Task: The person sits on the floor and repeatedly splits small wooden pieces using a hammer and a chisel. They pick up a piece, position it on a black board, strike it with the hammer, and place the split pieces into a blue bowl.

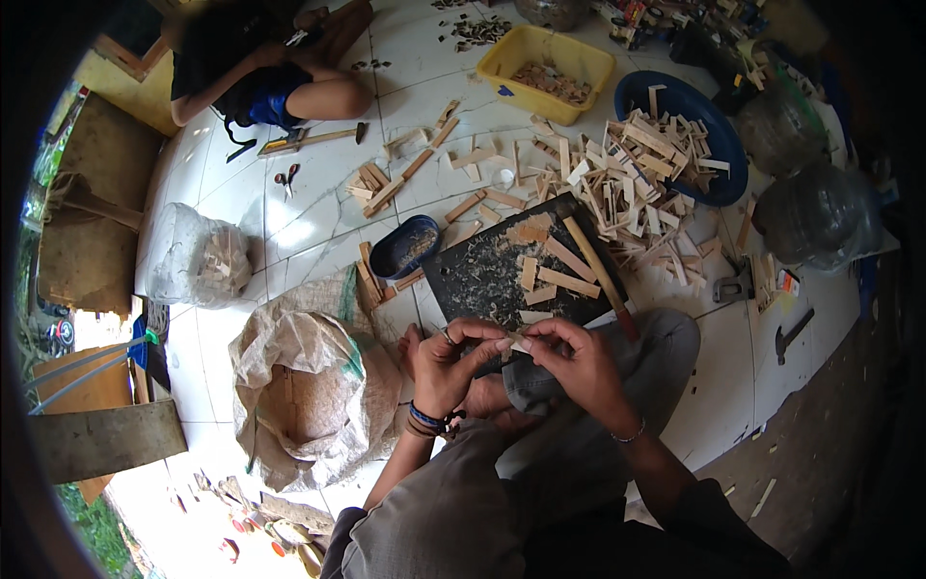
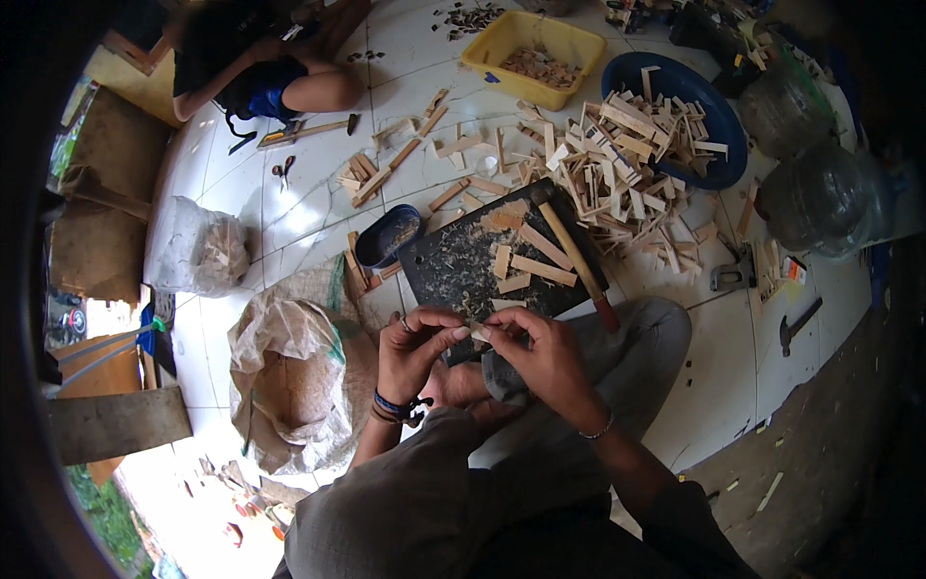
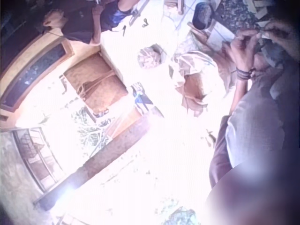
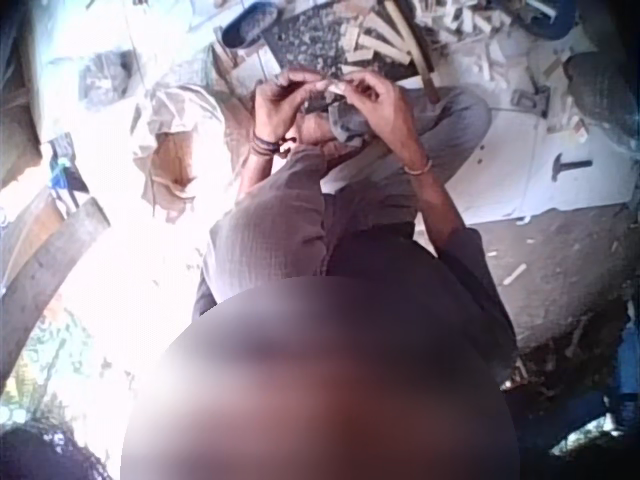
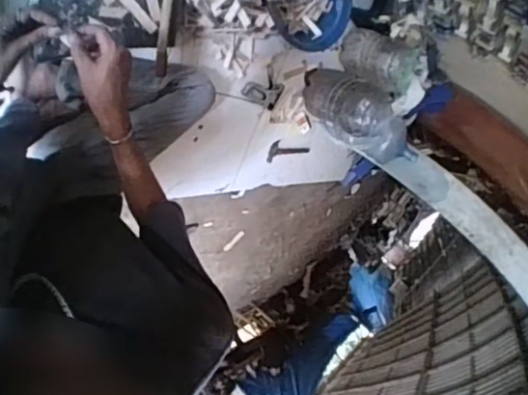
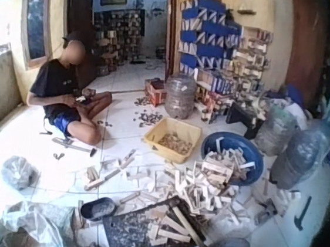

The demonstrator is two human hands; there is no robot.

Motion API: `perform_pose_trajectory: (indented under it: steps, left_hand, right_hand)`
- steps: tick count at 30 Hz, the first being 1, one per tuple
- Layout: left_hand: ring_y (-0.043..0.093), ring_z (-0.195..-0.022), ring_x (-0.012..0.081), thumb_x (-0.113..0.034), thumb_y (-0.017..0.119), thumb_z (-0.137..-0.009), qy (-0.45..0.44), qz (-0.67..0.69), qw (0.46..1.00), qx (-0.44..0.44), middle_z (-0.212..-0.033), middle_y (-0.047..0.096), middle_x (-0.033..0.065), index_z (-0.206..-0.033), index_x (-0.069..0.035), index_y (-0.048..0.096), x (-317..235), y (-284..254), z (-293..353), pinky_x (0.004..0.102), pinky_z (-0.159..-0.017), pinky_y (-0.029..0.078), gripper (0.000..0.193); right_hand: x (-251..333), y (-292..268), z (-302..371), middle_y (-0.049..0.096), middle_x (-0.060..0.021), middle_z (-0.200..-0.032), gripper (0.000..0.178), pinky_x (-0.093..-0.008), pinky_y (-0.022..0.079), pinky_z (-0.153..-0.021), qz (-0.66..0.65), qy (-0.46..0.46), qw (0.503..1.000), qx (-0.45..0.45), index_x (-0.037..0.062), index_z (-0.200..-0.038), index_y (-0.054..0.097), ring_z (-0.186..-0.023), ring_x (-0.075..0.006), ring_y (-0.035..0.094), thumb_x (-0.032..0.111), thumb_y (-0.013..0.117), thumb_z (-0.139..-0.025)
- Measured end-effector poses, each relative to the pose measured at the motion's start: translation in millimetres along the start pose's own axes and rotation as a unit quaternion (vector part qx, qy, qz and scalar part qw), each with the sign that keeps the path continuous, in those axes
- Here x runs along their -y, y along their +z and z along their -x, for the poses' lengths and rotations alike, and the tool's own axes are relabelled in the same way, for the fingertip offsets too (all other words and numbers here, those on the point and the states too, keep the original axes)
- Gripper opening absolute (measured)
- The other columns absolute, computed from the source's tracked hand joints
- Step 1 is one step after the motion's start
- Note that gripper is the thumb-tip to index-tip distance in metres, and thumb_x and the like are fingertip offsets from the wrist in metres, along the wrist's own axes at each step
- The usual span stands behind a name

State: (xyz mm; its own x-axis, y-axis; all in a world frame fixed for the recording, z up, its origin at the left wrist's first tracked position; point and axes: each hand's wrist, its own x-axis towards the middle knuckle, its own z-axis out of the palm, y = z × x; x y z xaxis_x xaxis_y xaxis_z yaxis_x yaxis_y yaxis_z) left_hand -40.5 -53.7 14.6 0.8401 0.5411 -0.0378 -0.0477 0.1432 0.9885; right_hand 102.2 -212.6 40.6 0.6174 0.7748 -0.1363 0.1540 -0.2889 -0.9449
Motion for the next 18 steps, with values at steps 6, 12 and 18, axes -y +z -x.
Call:
perform_pose_trajectory:
  steps: [6, 12, 18]
  left_hand:
    - [0.069, -0.098, 0.0111, -0.003, 0.078, -0.092, -0.005, -0.079, 0.997, -0.027, -0.104, 0.079, 0.0066, -0.108, -0.002, 0.08, 1.0, 2.5, 2.4, 0.0258, -0.09, 0.051, 0.016]
    - [0.069, -0.096, 0.0127, -0.003, 0.077, -0.092, 0.004, -0.064, 0.998, -0.022, -0.104, 0.079, 0.007, -0.109, -0.002, 0.08, 3.0, 4.8, -1.3, 0.0273, -0.09, 0.051, 0.017]
    - [0.071, -0.097, 0.0161, 0.002, 0.077, -0.09, 0.048, -0.121, 0.991, -0.01, -0.103, 0.078, 0.0085, -0.104, -0.002, 0.08, 3.0, 3.6, -1.3, 0.0293, -0.09, 0.053, 0.015]
  right_hand:
    - [0.1, 1.6, 0.4, 0.077, -0.0082, -0.092, 0.021, -0.0278, 0.052, -0.066, -0.014, 0.0, 1.0, -0.003, 0.0012, -0.109, 0.073, -0.077, -0.0118, 0.071, 0.016, 0.076, -0.095]
    - [0.8, 1.2, 0.2, 0.075, 0.0006, -0.092, 0.017, -0.0229, 0.043, -0.063, -0.015, 0.017, 1.0, 0.003, 0.0027, -0.109, 0.075, -0.073, -0.0042, 0.058, 0.013, 0.076, -0.096]
    - [-2.1, 2.7, -0.4, 0.077, -0.0088, -0.092, 0.021, -0.0286, 0.051, -0.065, -0.023, -0.002, 1.0, -0.005, 0.0009, -0.108, 0.073, -0.075, -0.0118, 0.07, 0.017, 0.076, -0.095]
